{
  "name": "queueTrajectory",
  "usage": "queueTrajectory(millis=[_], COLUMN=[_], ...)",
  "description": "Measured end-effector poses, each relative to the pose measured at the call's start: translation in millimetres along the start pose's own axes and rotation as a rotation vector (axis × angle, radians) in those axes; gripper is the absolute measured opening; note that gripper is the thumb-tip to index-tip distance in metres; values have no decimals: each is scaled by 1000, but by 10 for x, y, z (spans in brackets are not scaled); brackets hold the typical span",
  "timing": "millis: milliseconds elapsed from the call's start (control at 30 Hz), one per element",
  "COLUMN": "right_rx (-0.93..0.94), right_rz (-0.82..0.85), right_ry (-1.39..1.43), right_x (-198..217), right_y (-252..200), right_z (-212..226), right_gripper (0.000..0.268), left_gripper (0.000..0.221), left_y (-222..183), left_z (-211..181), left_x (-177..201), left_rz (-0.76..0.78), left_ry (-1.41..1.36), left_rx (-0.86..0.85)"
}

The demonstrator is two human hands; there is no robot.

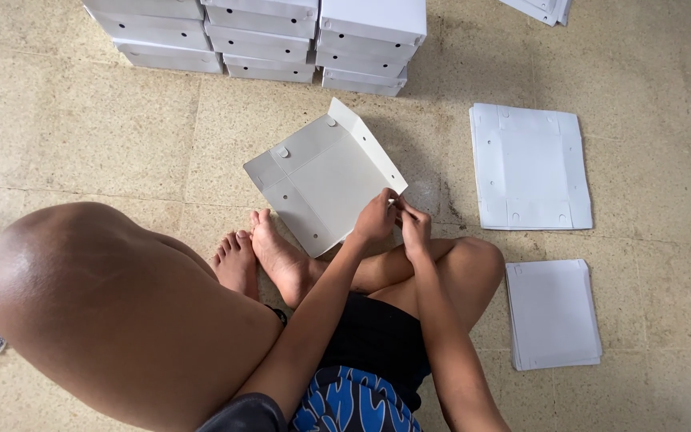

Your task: Assembling cardboard boxes from flat templates and stacking them on the floor.

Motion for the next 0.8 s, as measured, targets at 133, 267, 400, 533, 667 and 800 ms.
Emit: queueTrajectory(millis=[133, 267, 400, 533, 667, 800], right_rx=[-66, -79, 11, -139, -243, -228], right_rz=[19, 103, 220, 148, -113, -153], right_ry=[6, -409, -395, -444, -465, -259], right_x=[-21, -52, -77, -71, 2, -18], right_y=[-50, 80, -43, 181, 508, 35], right_z=[44, -205, 2, -334, -565, 68], right_gripper=[40, 79, 54, 53, 58, 61], left_gripper=[37, 47, 85, 99, 126, 118], left_y=[1, 47, -36, -114, -111, -208], left_z=[-66, 24, -173, -305, 88, 153], left_x=[31, 8, 211, 460, 641, 817], left_rz=[120, 228, 287, 456, 462, 451], left_ry=[68, 310, 154, 321, 449, 447], left_rx=[64, 97, 118, 162, 248, 307])
Point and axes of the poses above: each hand's wrist, its own y-axis towards the middle knuckle, its own x-axis out of the back of the hand, z = x × y, the point moved 1 cm from there along y, towards the middle knuckle, and after that the axes turned 6 degrees about -x, right-handed, at the moved point
